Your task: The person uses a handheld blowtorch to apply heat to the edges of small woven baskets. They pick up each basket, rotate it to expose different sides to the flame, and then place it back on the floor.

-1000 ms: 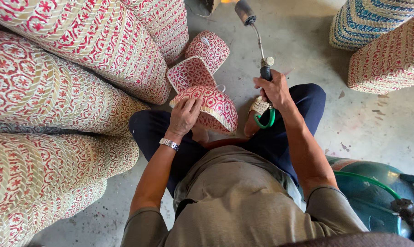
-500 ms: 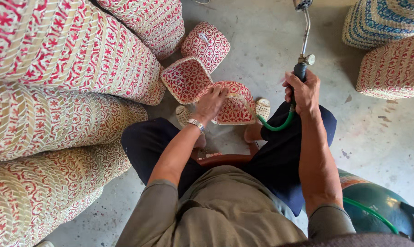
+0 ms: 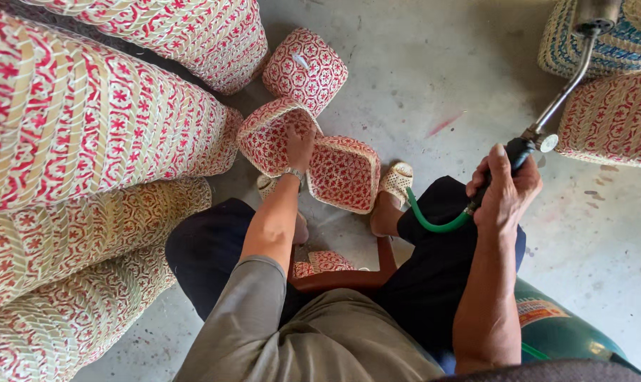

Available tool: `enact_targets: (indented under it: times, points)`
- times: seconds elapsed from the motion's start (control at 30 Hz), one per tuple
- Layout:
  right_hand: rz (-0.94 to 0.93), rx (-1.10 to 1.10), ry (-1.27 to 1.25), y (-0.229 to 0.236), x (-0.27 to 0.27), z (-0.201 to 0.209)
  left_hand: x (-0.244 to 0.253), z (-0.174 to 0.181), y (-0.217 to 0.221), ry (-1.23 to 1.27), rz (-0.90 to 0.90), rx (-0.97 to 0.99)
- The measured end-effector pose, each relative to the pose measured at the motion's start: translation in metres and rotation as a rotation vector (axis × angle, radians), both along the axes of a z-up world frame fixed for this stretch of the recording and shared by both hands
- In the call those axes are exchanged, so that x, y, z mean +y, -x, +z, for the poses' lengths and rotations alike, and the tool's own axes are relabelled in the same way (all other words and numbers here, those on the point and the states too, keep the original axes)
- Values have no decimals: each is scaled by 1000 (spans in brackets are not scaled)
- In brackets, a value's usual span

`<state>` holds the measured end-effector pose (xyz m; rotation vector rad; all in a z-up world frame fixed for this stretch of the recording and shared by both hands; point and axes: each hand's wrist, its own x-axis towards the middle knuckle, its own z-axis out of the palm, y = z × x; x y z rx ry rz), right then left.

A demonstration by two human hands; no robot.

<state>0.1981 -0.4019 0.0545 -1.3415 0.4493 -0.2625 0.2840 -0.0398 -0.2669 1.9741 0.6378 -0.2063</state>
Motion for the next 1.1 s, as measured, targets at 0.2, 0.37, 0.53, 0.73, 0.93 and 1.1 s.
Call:
enact_targets:
  times: [0.2,0.37,0.53,0.73,0.93,1.1]
  points:
    - [43,51,56,-6,7,1,5,-22,-4,-109,-151,182]
    - [7,59,24,-6,4,3,-3,13,-7,-395,-259,50]
    - [-93,21,-9,-1,-8,-1,1,43,-77,-592,-459,-587]
    - [-103,35,27,0,-11,-4,16,15,-168,-922,-639,-513]
    - [-67,83,58,-7,-4,-4,28,-50,-197,-880,-667,-334]
    - [-47,122,77,-11,3,-1,22,-51,-207,-1132,-796,-290]
